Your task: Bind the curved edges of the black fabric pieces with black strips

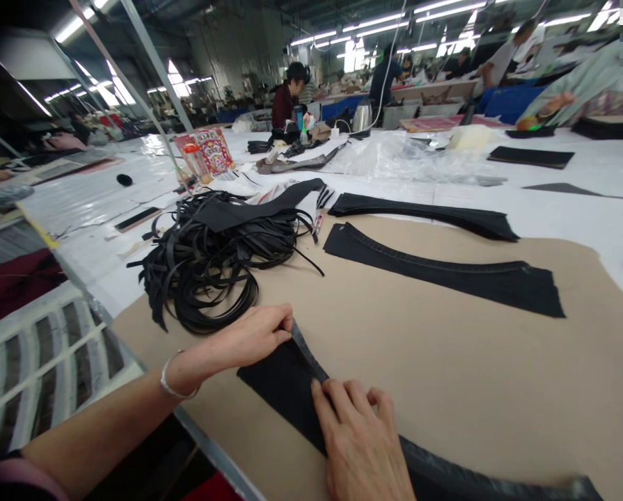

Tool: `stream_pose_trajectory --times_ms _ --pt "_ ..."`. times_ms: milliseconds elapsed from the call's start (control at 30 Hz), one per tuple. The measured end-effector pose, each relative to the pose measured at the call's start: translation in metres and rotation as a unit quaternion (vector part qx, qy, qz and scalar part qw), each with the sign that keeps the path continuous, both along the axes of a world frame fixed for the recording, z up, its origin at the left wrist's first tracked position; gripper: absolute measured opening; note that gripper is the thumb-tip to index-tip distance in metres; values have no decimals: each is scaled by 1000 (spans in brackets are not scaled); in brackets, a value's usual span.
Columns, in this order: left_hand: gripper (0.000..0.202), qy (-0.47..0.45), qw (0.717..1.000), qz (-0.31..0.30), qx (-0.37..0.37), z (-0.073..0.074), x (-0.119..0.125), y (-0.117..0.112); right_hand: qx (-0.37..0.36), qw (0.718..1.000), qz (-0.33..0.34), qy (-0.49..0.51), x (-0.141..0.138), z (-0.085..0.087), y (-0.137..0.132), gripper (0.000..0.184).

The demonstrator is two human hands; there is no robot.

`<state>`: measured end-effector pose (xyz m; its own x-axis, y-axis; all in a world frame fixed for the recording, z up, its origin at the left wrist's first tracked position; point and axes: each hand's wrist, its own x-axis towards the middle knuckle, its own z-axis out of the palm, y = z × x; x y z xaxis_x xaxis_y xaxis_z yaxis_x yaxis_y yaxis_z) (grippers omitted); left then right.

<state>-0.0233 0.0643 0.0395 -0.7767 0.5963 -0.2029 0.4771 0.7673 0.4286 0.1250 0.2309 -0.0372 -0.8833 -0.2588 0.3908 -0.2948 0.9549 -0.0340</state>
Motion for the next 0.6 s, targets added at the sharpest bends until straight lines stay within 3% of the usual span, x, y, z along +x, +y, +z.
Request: stream_pose_trajectory --times_ms 333,600 --pt "9 29 999 -15 -6 -21 -12 -1 -6 1000 -2 4 -1 -1 1 61" --pt "10 48 999 -11 16 -28 -14 -1 -5 1000 1 18 -1 -3 1 61"
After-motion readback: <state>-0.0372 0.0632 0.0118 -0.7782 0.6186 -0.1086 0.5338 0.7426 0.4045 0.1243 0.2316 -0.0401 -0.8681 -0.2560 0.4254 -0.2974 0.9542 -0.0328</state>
